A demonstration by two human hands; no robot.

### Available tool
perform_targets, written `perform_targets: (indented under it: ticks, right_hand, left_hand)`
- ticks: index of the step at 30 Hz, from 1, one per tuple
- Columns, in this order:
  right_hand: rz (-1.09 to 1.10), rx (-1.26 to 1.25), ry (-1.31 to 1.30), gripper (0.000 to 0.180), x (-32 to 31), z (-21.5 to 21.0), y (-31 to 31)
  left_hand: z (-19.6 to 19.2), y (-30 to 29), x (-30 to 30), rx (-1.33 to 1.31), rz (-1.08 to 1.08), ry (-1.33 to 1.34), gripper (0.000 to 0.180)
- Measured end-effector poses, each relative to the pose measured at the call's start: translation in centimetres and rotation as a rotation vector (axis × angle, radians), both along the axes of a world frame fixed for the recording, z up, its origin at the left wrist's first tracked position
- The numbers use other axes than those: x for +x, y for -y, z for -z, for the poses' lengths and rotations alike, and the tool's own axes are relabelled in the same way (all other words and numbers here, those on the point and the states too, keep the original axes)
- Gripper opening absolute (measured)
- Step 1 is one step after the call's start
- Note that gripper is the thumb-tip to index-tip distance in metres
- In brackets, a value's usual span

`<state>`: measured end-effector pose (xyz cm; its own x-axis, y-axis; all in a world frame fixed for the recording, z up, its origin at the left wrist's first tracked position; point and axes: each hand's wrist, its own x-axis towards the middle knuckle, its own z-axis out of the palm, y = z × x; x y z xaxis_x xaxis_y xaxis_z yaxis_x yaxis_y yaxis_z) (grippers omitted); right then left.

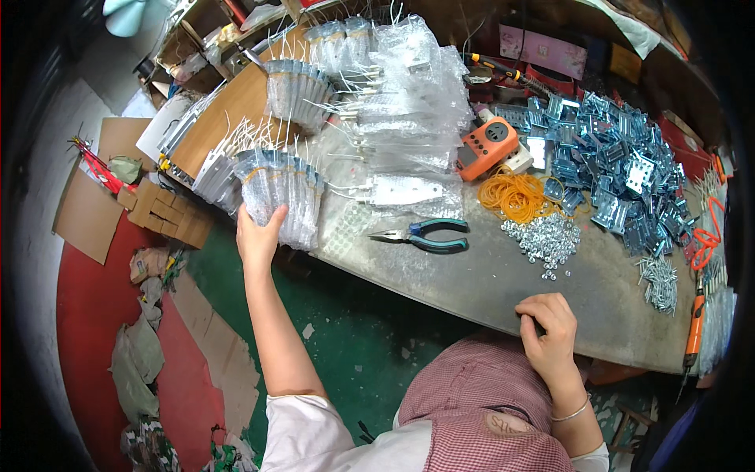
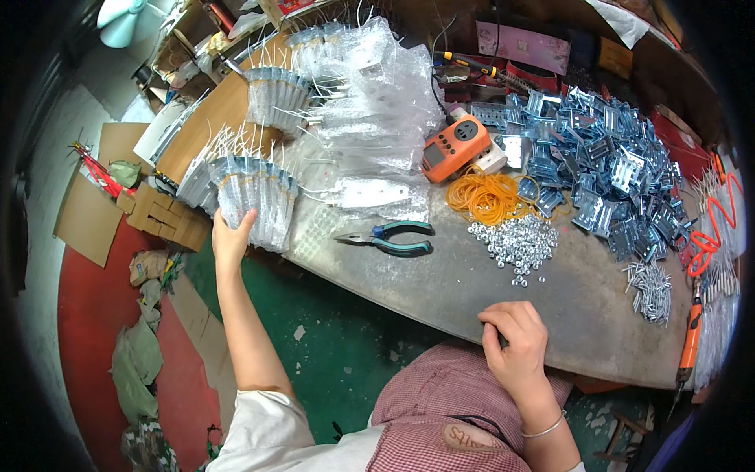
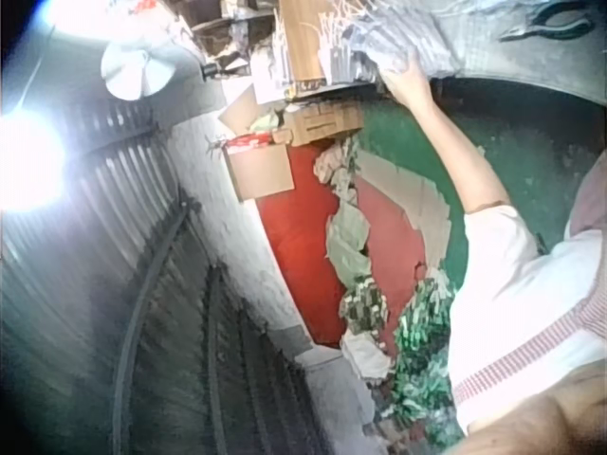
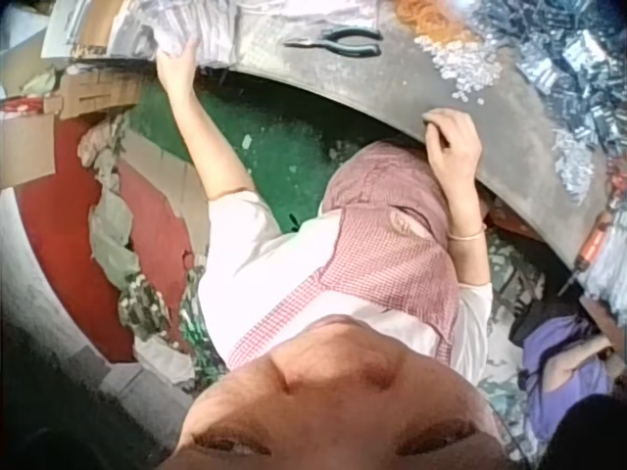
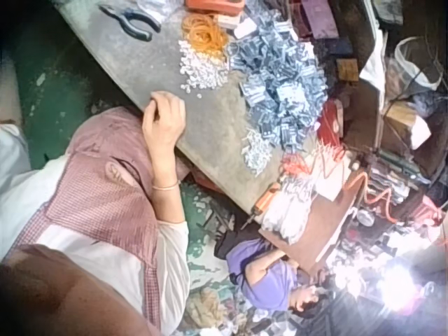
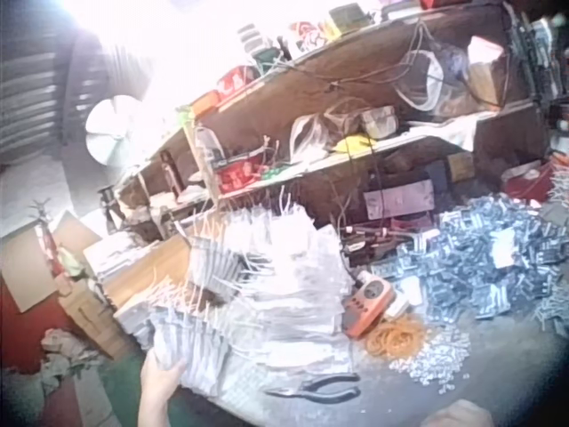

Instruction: Assembling small electrical switch components using a power screwdriver at a workbench.

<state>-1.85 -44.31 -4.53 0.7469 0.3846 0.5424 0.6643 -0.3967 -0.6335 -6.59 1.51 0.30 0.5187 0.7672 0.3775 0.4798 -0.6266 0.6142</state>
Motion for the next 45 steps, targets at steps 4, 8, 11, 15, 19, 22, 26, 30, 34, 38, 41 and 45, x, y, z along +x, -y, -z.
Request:
perform_targets:
  ticks: [4,8,11,15,19,22,26,30,34,38,41,45]
  right_hand:
    - [-0.002,-0.008,0.001,0.014,-0.1,-0.1,0.0]
    - [0.019,-0.007,0.003,0.014,-0.1,0.1,0.1]
    - [0.014,0.008,0.012,0.013,-0.1,0.2,0.0]
    - [0.01,0.008,0.017,0.013,-0.1,0.1,0.0]
    - [0.015,0.001,0.014,0.013,-0.1,0.1,0.0]
    - [0.012,0.006,0.02,0.013,-0.1,0.2,0.1]
    - [0.01,0.009,0.006,0.013,-0.1,0.0,0.0]
    - [0.009,0.0,0.005,0.013,0.0,0.1,0.1]
    - [0.019,0.002,0.009,0.013,0.0,0.4,0.1]
    - [0.016,-0.008,0.01,0.013,-0.1,0.0,0.1]
    - [0.004,-0.01,0.004,0.013,-0.1,0.0,0.1]
    - [0.002,0.001,-0.01,0.013,-0.2,0.2,0.0]
  left_hand:
    - [-1.4,0.3,1.8,0.116,0.005,0.04,0.083]
    - [-2.0,2.2,3.1,0.181,-0.033,-0.044,0.08]
    - [-2.3,2.5,2.9,0.191,-0.039,-0.061,0.077]
    - [-2.2,1.2,2.5,0.143,-0.019,-0.03,0.078]
    - [-1.9,1.7,2.7,0.141,-0.049,-0.02,0.08]
    - [-2.0,2.0,2.6,0.154,-0.029,-0.026,0.084]
    - [-1.6,1.3,1.8,0.168,0.043,0.011,0.096]
    - [-1.1,1.9,0.6,0.076,0.111,0.081,0.104]
    - [2.2,3.2,-0.2,0.056,0.118,0.099,0.103]
    - [5.1,4.7,0.1,0.282,-0.021,0.221,0.1]
    - [5.0,5.5,0.4,0.187,-0.169,0.165,0.096]
    - [5.0,5.2,0.2,0.186,-0.201,0.127,0.092]
